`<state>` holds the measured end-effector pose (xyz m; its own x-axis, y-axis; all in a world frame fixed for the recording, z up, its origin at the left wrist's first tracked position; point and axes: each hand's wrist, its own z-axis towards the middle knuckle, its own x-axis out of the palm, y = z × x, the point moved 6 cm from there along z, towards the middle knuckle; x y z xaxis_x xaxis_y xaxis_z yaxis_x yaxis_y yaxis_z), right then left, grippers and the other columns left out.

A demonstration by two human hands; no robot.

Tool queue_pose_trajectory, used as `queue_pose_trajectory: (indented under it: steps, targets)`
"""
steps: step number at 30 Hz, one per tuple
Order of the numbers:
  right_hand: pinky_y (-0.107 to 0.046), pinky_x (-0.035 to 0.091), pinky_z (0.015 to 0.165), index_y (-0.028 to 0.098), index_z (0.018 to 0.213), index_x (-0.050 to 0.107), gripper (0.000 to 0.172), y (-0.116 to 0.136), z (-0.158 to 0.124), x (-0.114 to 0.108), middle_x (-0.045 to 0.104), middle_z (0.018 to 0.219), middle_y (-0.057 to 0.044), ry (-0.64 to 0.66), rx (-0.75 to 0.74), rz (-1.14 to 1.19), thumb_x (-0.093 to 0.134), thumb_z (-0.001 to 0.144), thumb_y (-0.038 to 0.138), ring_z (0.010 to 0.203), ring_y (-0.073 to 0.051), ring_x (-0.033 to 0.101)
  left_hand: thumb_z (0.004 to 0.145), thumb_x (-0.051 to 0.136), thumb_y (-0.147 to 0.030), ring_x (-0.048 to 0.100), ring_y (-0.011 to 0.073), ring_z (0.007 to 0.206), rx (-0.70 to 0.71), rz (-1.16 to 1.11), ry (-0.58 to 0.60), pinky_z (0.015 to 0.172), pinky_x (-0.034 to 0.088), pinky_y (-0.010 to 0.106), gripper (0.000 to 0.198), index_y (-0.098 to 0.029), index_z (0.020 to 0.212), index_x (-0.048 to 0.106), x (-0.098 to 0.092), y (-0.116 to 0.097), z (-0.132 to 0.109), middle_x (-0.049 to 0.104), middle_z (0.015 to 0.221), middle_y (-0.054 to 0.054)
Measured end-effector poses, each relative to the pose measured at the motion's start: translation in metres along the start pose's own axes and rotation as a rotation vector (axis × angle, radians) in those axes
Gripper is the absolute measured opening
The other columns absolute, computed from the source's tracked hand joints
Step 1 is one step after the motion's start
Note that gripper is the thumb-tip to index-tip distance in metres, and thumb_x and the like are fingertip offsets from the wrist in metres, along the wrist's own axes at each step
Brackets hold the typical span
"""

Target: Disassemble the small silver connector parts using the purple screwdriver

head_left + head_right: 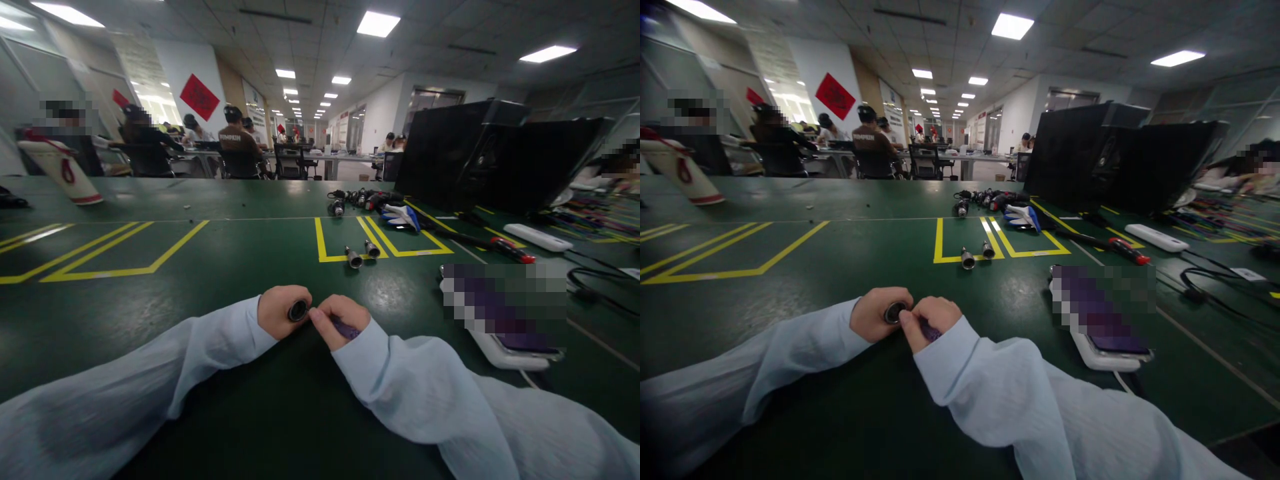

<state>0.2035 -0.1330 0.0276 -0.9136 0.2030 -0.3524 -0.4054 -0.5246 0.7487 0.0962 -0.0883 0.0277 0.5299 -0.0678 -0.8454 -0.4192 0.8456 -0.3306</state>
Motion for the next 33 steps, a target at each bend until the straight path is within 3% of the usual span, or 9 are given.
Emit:
queue_pose_trajectory:
  steps: [7,19,25,30,33]
  targets:
    - [-0.026,0.045,0.056,0.018,0.053,0.057,0.028,-0.022,0.005,0.002,0.064,0.055,-0.002,-0.018,0.323,0.412,0.055,0.073,0.037,0.052,-0.012,0.058,0.073,0.049,-0.028,0.052,0.0112,0.054,-0.05,0.027,-0.009,0.05,0.039,0.021,0.014,-0.015,0.067,0.052,-0.001,0.006,-0.001,0.056,0.059,0.001]
    - [-0.025,0.041,0.051,0.018,0.053,0.06,0.029,-0.012,0.004,0.001,0.061,0.053,-0.002,0.084,0.077,0.177,0.053,0.074,0.036,0.05,-0.012,0.054,0.07,0.05,-0.024,0.047,0.0091,0.048,-0.044,-0.028,0.015,0.045,0.035,0.019,0.012,-0.015,0.061,0.049,-0.001,0.005,0.0,0.05,0.054,-0.001]
    - [-0.024,0.045,0.054,0.016,0.055,0.061,0.03,-0.017,0.006,0.0,0.065,0.056,-0.003,0.056,0.217,0.364,0.053,0.075,0.037,0.051,-0.012,0.057,0.07,0.052,-0.025,0.045,0.0084,0.048,-0.053,-0.09,-0.018,0.046,0.035,0.019,0.015,-0.015,0.061,0.048,-0.003,0.007,-0.001,0.049,0.053,-0.002]
    - [-0.023,0.044,0.053,0.016,0.056,0.061,0.028,-0.015,0.005,0.0,0.063,0.056,-0.003,0.023,0.142,0.288,0.054,0.074,0.036,0.053,-0.011,0.056,0.072,0.05,-0.027,0.046,0.009,0.05,-0.068,-0.094,-0.011,0.047,0.036,0.019,0.016,-0.014,0.062,0.05,0.0,0.009,-0.001,0.051,0.055,-0.001]
    - [-0.023,0.045,0.053,0.016,0.056,0.059,0.028,-0.018,0.006,0.003,0.063,0.056,-0.003,0.035,0.177,0.358,0.055,0.074,0.037,0.052,-0.011,0.056,0.071,0.05,-0.026,0.046,0.0089,0.05,-0.067,-0.115,-0.02,0.047,0.036,0.019,0.016,-0.014,0.062,0.05,-0.002,0.007,-0.001,0.051,0.055,0.0]
